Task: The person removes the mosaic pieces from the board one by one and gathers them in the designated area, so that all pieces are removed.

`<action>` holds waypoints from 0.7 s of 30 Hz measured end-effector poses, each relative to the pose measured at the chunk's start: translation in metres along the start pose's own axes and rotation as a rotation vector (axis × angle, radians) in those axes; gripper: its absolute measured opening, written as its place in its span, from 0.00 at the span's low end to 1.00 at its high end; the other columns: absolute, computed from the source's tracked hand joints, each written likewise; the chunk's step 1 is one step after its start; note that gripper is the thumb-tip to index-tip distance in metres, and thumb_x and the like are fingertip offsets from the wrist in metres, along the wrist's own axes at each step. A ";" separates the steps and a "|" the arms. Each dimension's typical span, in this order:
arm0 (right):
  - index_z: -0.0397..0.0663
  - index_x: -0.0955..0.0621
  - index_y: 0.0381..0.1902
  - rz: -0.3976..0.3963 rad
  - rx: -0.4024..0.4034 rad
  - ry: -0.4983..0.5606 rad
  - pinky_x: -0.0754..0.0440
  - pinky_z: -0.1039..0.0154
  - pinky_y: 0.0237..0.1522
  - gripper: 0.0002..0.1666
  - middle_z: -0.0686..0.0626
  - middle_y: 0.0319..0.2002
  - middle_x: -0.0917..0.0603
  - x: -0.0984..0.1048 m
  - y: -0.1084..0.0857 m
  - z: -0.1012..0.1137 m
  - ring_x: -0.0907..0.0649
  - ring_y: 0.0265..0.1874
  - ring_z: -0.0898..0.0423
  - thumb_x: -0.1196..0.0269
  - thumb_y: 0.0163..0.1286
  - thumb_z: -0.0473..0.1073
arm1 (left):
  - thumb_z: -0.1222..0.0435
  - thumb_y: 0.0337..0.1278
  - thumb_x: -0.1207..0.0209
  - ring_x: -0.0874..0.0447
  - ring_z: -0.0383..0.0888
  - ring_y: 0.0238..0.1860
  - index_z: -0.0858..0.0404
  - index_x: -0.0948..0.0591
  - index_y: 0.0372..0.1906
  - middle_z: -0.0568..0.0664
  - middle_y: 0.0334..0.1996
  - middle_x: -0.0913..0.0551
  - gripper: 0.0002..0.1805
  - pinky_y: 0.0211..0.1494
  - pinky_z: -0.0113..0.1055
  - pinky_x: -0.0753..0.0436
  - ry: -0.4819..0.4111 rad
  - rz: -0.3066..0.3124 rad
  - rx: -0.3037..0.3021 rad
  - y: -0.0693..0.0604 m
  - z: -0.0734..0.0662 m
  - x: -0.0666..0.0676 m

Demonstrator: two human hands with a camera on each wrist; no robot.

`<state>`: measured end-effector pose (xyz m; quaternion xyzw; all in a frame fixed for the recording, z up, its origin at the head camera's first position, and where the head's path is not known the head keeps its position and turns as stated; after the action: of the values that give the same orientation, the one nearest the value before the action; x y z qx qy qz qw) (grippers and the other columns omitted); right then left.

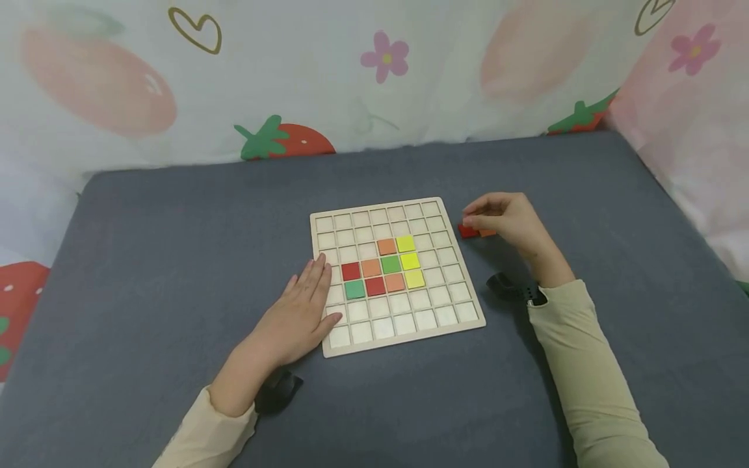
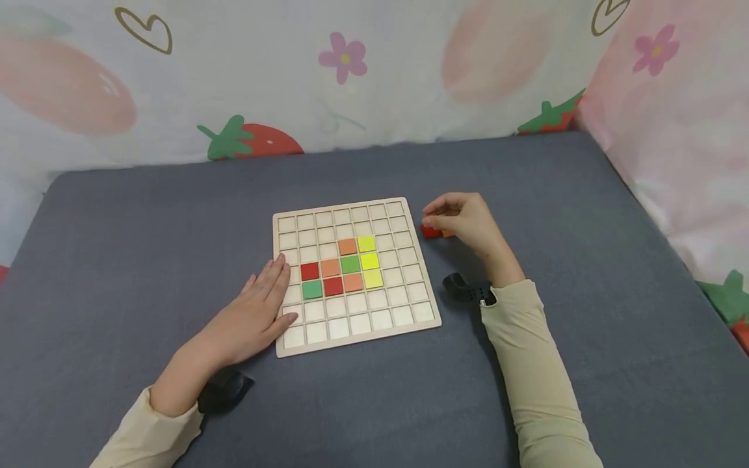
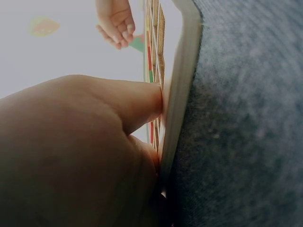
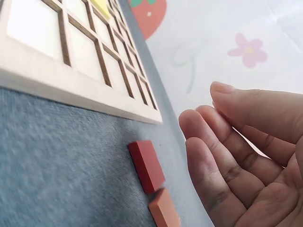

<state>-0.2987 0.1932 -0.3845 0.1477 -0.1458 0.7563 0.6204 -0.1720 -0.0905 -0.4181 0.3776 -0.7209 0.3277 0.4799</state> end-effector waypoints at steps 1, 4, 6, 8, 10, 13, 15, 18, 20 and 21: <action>0.32 0.18 0.42 0.009 0.002 -0.005 0.20 0.60 0.31 0.15 0.54 0.29 0.14 -0.002 0.000 0.000 0.17 0.29 0.52 0.32 0.60 0.38 | 0.54 0.68 0.52 0.62 0.57 0.73 0.75 0.53 0.72 0.63 0.73 0.59 0.40 0.70 0.53 0.49 0.000 0.001 0.001 0.000 0.000 0.000; 0.31 0.18 0.43 0.038 0.012 -0.021 0.22 0.61 0.29 0.16 0.55 0.29 0.14 -0.008 0.001 0.001 0.17 0.29 0.52 0.33 0.61 0.38 | 0.54 0.68 0.52 0.62 0.57 0.73 0.75 0.53 0.72 0.63 0.73 0.59 0.40 0.71 0.53 0.49 -0.001 0.000 0.002 -0.001 0.000 0.000; 0.32 0.18 0.43 0.048 0.011 -0.018 0.23 0.61 0.28 0.16 0.55 0.29 0.14 -0.011 0.001 0.001 0.17 0.29 0.52 0.33 0.61 0.38 | 0.55 0.68 0.52 0.62 0.57 0.73 0.75 0.53 0.71 0.63 0.73 0.59 0.40 0.70 0.53 0.49 -0.001 -0.002 0.001 -0.001 -0.001 0.001; 0.32 0.18 0.43 0.061 0.011 -0.004 0.22 0.61 0.29 0.15 0.54 0.30 0.14 -0.015 0.001 0.002 0.16 0.29 0.52 0.33 0.61 0.38 | 0.55 0.68 0.52 0.62 0.57 0.73 0.75 0.52 0.71 0.64 0.73 0.59 0.40 0.70 0.53 0.49 -0.002 -0.002 0.003 -0.001 -0.001 0.001; 0.31 0.18 0.43 0.070 0.012 0.004 0.20 0.61 0.30 0.15 0.52 0.31 0.14 -0.018 0.001 0.004 0.16 0.30 0.52 0.33 0.61 0.37 | 0.55 0.68 0.52 0.62 0.57 0.73 0.75 0.53 0.71 0.63 0.73 0.59 0.40 0.71 0.53 0.49 -0.003 0.001 0.007 -0.001 -0.002 0.002; 0.30 0.19 0.44 0.088 0.017 0.014 0.18 0.61 0.34 0.15 0.47 0.33 0.14 -0.023 0.001 0.007 0.16 0.31 0.51 0.34 0.62 0.36 | 0.55 0.68 0.52 0.62 0.56 0.73 0.75 0.53 0.72 0.63 0.74 0.59 0.40 0.71 0.52 0.50 -0.003 0.003 0.012 -0.001 -0.002 0.002; 0.28 0.20 0.45 0.104 0.021 0.006 0.18 0.61 0.36 0.16 0.45 0.35 0.15 -0.027 0.000 0.009 0.16 0.33 0.51 0.35 0.63 0.36 | 0.54 0.68 0.52 0.62 0.56 0.73 0.75 0.53 0.72 0.63 0.74 0.59 0.40 0.71 0.52 0.50 -0.003 0.006 0.015 0.000 -0.001 0.002; 0.28 0.20 0.45 0.124 0.019 0.007 0.18 0.60 0.39 0.16 0.42 0.36 0.16 -0.031 -0.002 0.012 0.16 0.35 0.51 0.35 0.63 0.36 | 0.54 0.68 0.52 0.62 0.56 0.73 0.75 0.53 0.72 0.63 0.74 0.59 0.40 0.71 0.52 0.50 -0.001 0.009 0.015 -0.001 -0.001 0.001; 0.29 0.20 0.45 0.132 0.018 0.007 0.19 0.60 0.41 0.16 0.42 0.37 0.16 -0.034 -0.003 0.014 0.16 0.36 0.51 0.35 0.63 0.36 | 0.54 0.69 0.52 0.62 0.56 0.73 0.75 0.53 0.72 0.63 0.74 0.59 0.40 0.71 0.52 0.50 0.001 0.010 0.014 0.000 -0.001 0.000; 0.30 0.20 0.44 0.135 0.018 0.007 0.19 0.60 0.42 0.15 0.42 0.38 0.16 -0.035 -0.004 0.014 0.17 0.36 0.51 0.35 0.63 0.36 | 0.54 0.69 0.52 0.62 0.56 0.73 0.74 0.53 0.72 0.63 0.74 0.59 0.40 0.71 0.52 0.50 0.000 0.009 0.014 0.000 -0.001 0.000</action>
<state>-0.2879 0.1565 -0.3857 0.1404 -0.1465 0.7983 0.5671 -0.1714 -0.0898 -0.4178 0.3774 -0.7205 0.3348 0.4758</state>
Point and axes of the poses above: each hand's wrist, its own y-axis towards the middle knuckle, its own x-axis out of the back of the hand, z = x × y, the point moved 10 cm from there along y, towards the middle knuckle
